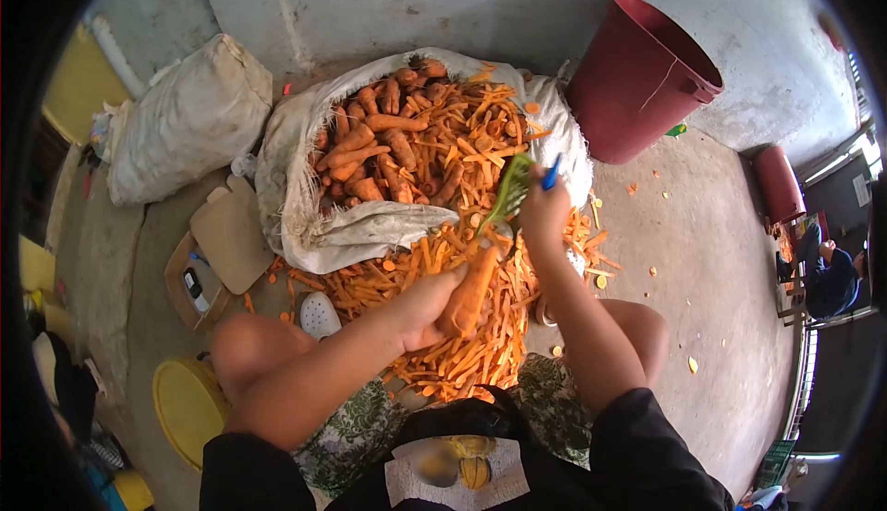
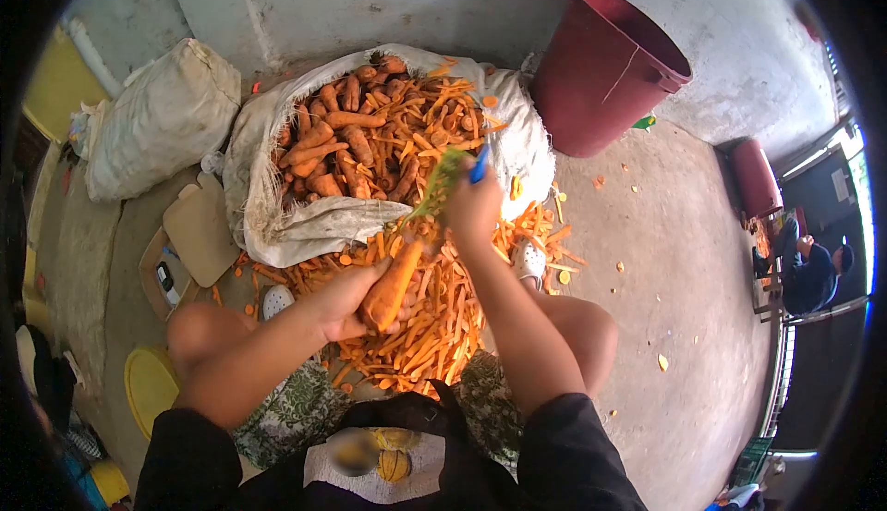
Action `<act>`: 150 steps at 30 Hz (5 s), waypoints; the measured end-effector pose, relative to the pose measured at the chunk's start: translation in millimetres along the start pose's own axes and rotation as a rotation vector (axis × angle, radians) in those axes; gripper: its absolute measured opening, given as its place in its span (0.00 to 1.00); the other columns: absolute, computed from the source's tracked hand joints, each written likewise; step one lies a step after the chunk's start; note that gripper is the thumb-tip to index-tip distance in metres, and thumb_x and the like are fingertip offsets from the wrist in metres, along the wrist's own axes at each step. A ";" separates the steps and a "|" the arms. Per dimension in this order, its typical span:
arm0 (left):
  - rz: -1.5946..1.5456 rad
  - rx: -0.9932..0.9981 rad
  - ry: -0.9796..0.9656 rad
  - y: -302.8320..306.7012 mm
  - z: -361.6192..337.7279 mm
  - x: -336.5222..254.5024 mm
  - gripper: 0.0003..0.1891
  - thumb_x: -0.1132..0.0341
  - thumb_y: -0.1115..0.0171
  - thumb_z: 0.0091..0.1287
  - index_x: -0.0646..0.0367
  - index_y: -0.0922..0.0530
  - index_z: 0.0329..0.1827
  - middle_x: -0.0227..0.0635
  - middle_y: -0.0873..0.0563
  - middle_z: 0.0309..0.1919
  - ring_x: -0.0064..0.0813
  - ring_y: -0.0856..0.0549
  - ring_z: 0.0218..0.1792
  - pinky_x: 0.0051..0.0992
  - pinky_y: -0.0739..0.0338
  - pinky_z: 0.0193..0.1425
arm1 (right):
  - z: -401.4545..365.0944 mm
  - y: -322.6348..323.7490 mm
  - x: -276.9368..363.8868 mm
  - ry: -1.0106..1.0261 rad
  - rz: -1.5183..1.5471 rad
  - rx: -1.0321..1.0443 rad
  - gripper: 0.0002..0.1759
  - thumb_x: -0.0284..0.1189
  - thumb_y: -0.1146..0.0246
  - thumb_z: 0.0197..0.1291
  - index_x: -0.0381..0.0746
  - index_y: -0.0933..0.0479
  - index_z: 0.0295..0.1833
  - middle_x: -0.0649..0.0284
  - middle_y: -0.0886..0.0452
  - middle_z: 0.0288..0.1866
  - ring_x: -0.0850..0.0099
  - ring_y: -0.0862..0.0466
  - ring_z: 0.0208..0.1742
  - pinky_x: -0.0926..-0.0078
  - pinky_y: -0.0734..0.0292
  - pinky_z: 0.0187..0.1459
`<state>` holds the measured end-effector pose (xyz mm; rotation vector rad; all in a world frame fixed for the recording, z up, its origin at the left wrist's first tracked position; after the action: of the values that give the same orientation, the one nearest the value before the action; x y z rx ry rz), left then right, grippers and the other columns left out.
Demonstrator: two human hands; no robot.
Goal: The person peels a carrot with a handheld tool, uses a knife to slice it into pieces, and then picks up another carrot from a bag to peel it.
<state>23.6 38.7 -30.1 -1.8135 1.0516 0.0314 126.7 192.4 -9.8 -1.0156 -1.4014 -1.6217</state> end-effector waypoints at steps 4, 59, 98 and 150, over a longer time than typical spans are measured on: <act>-0.013 -0.029 0.064 -14.5 -14.0 -1.8 0.22 0.50 0.62 0.70 0.61 0.34 0.51 0.35 0.26 0.32 0.26 0.25 0.30 0.25 0.26 0.29 | 22.4 17.6 1.0 0.036 -0.072 -0.118 0.17 0.36 0.48 0.64 0.34 0.31 0.29 0.65 0.32 0.15 0.78 0.34 0.14 0.76 0.39 0.18; 1.494 -0.617 -0.776 19.3 -53.6 -80.9 0.12 0.71 0.38 0.52 0.62 0.29 0.37 0.42 0.24 0.27 0.38 0.23 0.27 0.32 0.30 0.31 | -46.0 -30.7 28.1 0.257 -0.473 0.894 0.11 0.32 0.43 0.53 0.34 0.24 0.33 0.49 0.22 0.27 0.53 0.22 0.30 0.61 0.29 0.35; 1.275 -0.697 -0.684 30.2 -36.6 -82.4 0.24 0.71 0.36 0.47 0.67 0.31 0.48 0.50 0.19 0.35 0.43 0.18 0.39 0.32 0.24 0.39 | -77.4 -22.4 35.6 0.402 -0.570 0.773 0.10 0.30 0.40 0.49 0.35 0.29 0.33 0.50 0.23 0.25 0.53 0.21 0.29 0.58 0.27 0.33; 1.928 -0.364 -0.180 43.1 -40.0 -53.1 0.30 0.63 0.39 0.55 0.59 0.40 0.59 0.45 0.29 0.49 0.42 0.21 0.44 0.37 0.24 0.44 | 203.8 234.8 135.0 0.356 0.626 -0.111 0.20 0.35 0.52 0.66 0.33 0.36 0.58 0.54 0.27 0.49 0.63 0.25 0.50 0.68 0.28 0.48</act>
<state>-54.6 36.9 -17.7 -0.3826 2.2898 1.5180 304.8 361.3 224.0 -1.0320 -0.6681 -1.3253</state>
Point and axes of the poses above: each hand's wrist, its own z-axis towards the middle knuckle, its own y-axis out of the back of the hand, x = y × z, the point moved 4 cm from there along z, towards the middle knuckle
